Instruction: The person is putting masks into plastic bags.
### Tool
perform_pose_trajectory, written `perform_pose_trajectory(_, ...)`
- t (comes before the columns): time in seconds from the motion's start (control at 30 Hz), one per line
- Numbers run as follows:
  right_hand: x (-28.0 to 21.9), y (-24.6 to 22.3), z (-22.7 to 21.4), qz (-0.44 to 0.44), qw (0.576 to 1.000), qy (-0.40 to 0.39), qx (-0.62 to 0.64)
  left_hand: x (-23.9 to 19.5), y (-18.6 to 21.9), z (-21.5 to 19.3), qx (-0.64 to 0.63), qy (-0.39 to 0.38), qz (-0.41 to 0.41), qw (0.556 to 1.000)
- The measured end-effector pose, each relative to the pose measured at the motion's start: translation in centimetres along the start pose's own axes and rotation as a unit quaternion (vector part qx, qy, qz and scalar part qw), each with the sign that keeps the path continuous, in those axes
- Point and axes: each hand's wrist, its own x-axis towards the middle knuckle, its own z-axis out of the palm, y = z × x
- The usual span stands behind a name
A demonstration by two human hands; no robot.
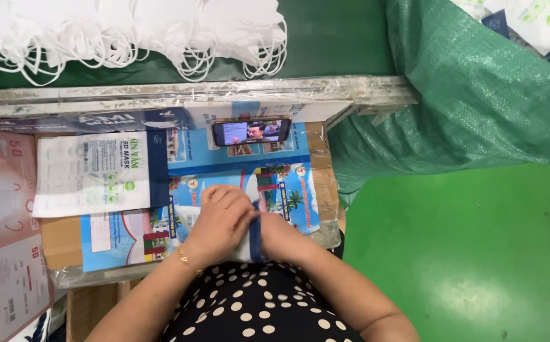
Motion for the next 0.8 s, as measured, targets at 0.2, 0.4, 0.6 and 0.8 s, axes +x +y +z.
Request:
perform_pose_trajectory(0.2, 0.6, -5.3, -4.5, -0.035, 0.995, 0.091, 0.026, 0.7, -1.1, -2.1, -0.050, 0.082, -0.127, 0.987)
perform_pose_trajectory(0.4, 1.0, -2.6, -3.7, 0.010, 0.978, 0.148, 0.144, 1.8, 1.7, -3.0, 0.050, -0.138, -0.057, 0.988)
perform_pose_trajectory(0.6, 0.8, -1.8, -3.9, 0.005, 0.984, 0.118, 0.132, 2.1, 2.3, -3.3, 0.057, -0.076, 0.043, 0.995)
perform_pose_trajectory(0.8, 1.2, -3.3, -4.1, -0.056, 0.975, 0.149, 0.157, 1.8, 2.0, -2.5, 0.077, -0.076, 0.030, 0.994)
